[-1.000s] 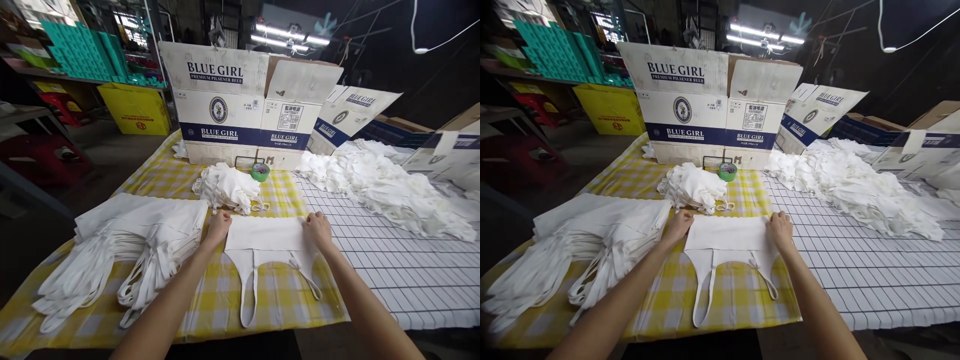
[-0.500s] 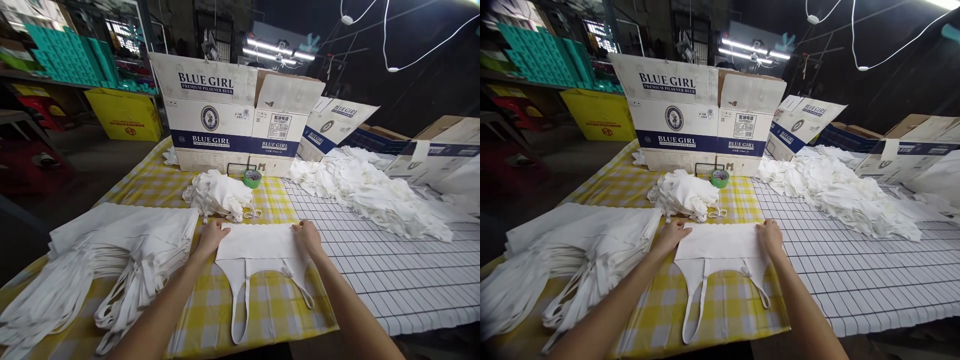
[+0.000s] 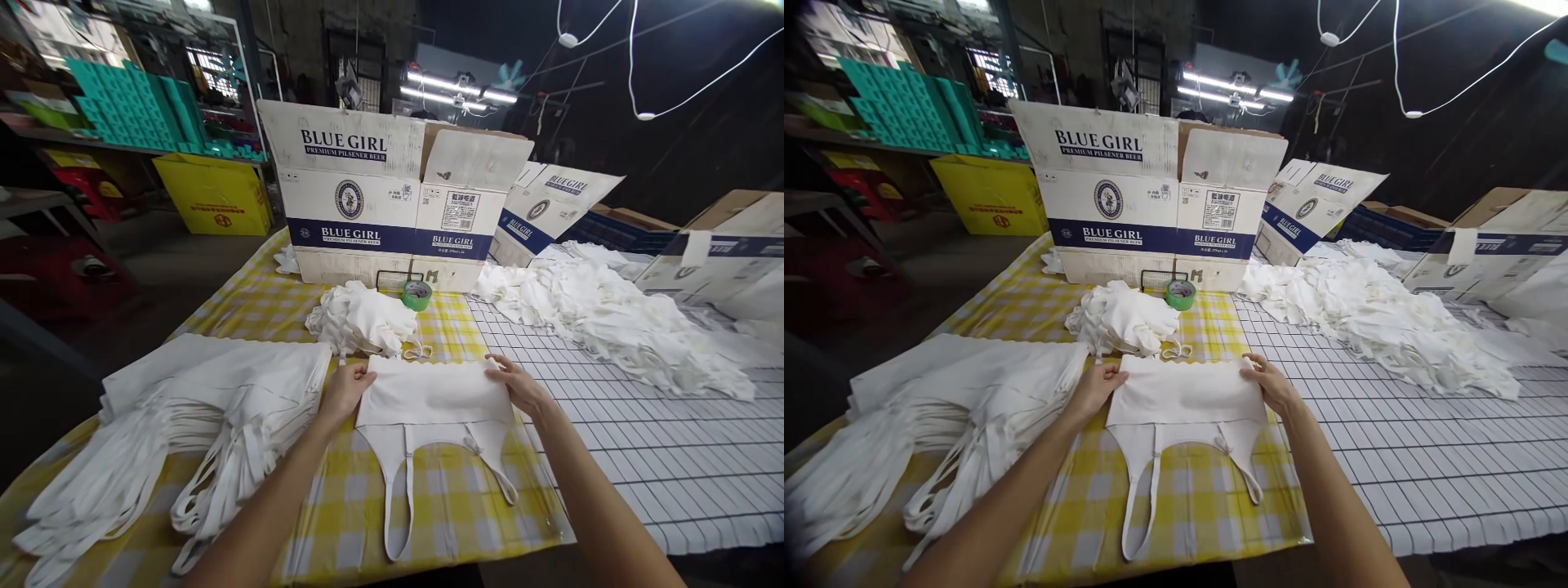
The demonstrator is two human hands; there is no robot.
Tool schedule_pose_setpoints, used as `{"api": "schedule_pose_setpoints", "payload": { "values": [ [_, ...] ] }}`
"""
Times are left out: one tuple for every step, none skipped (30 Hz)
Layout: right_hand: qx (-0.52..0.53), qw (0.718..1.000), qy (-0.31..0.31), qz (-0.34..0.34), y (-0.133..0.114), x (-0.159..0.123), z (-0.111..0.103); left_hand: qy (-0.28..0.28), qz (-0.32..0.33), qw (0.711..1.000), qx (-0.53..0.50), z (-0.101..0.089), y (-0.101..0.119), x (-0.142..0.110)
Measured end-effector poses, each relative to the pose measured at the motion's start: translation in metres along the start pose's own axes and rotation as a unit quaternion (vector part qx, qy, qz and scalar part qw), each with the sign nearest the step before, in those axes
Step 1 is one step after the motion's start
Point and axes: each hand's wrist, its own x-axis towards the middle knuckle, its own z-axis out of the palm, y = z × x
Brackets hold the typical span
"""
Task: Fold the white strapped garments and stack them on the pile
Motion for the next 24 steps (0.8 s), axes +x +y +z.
{"api": "schedule_pose_setpoints", "payload": {
  "values": [
    [0.039,0.999,-0.030,0.011,-0.003,-0.003,-0.004,-0.002,0.007,1.000,-0.016,-0.002,0.003,-0.003],
    [0.075,0.995,-0.061,0.024,-0.007,-0.007,-0.008,-0.002,0.015,0.999,-0.034,-0.005,0.006,-0.005],
    [0.102,0.990,-0.091,0.035,-0.011,-0.011,-0.013,0.000,0.024,0.998,-0.054,-0.009,0.009,-0.009],
    [0.114,0.985,-0.118,0.044,-0.015,-0.016,-0.018,0.002,0.034,0.997,-0.075,-0.013,0.013,-0.012],
    [0.111,0.983,-0.140,0.047,-0.020,-0.021,-0.023,0.002,0.044,0.995,-0.094,-0.018,0.018,-0.016],
    [0.100,0.982,-0.153,0.045,-0.025,-0.027,-0.027,0.002,0.054,0.992,-0.111,-0.023,0.024,-0.020],
    [0.086,0.983,-0.158,0.038,-0.031,-0.033,-0.031,0.002,0.064,0.990,-0.123,-0.028,0.030,-0.025],
    [0.074,0.984,-0.158,0.026,-0.038,-0.040,-0.034,0.005,0.072,0.989,-0.133,-0.032,0.037,-0.030],
    [0.065,0.986,-0.154,0.011,-0.044,-0.047,-0.036,0.010,0.079,0.986,-0.144,-0.036,0.043,-0.035],
    [0.060,0.987,-0.147,-0.007,-0.051,-0.054,-0.037,0.017,0.084,0.984,-0.159,-0.039,0.049,-0.039],
    [0.059,0.988,-0.142,-0.024,-0.058,-0.061,-0.038,0.027,0.089,0.980,-0.176,-0.041,0.056,-0.043],
    [0.062,0.988,-0.140,-0.037,-0.065,-0.068,-0.037,0.039,0.091,0.975,-0.198,-0.042,0.061,-0.047],
    [0.067,0.987,-0.138,-0.047,-0.072,-0.074,-0.035,0.054,0.092,0.969,-0.224,-0.042,0.067,-0.051],
    [0.074,0.987,-0.134,-0.054,-0.079,-0.079,-0.033,0.069,0.091,0.961,-0.250,-0.043,0.072,-0.054],
    [0.081,0.986,-0.129,-0.061,-0.086,-0.085,-0.031,0.085,0.089,0.954,-0.274,-0.043,0.077,-0.057],
    [0.089,0.986,-0.122,-0.068,-0.093,-0.090,-0.028,0.100,0.086,0.946,-0.295,-0.044,0.082,-0.060],
    [0.099,0.986,-0.115,-0.075,-0.099,-0.094,-0.025,0.112,0.083,0.940,-0.312,-0.046,0.087,-0.064],
    [0.108,0.985,-0.111,-0.082,-0.104,-0.098,-0.022,0.120,0.081,0.935,-0.323,-0.049,0.092,-0.068],
    [0.115,0.983,-0.110,-0.088,-0.109,-0.102,-0.020,0.122,0.080,0.932,-0.331,-0.052,0.097,-0.072],
    [0.121,0.982,-0.113,-0.093,-0.113,-0.105,-0.017,0.119,0.079,0.931,-0.337,-0.056,0.102,-0.077],
    [0.125,0.981,-0.116,-0.096,-0.117,-0.108,-0.015,0.114,0.078,0.929,-0.342,-0.061,0.106,-0.083],
    [0.127,0.980,-0.118,-0.098,-0.119,-0.111,-0.013,0.107,0.077,0.929,-0.347,-0.066,0.110,-0.089],
    [0.127,0.980,-0.116,-0.100,-0.121,-0.113,-0.010,0.102,0.075,0.928,-0.352,-0.072,0.112,-0.095],
    [0.126,0.981,-0.109,-0.103,-0.123,-0.115,-0.007,0.104,0.073,0.925,-0.357,-0.077,0.114,-0.102]
  ]
}}
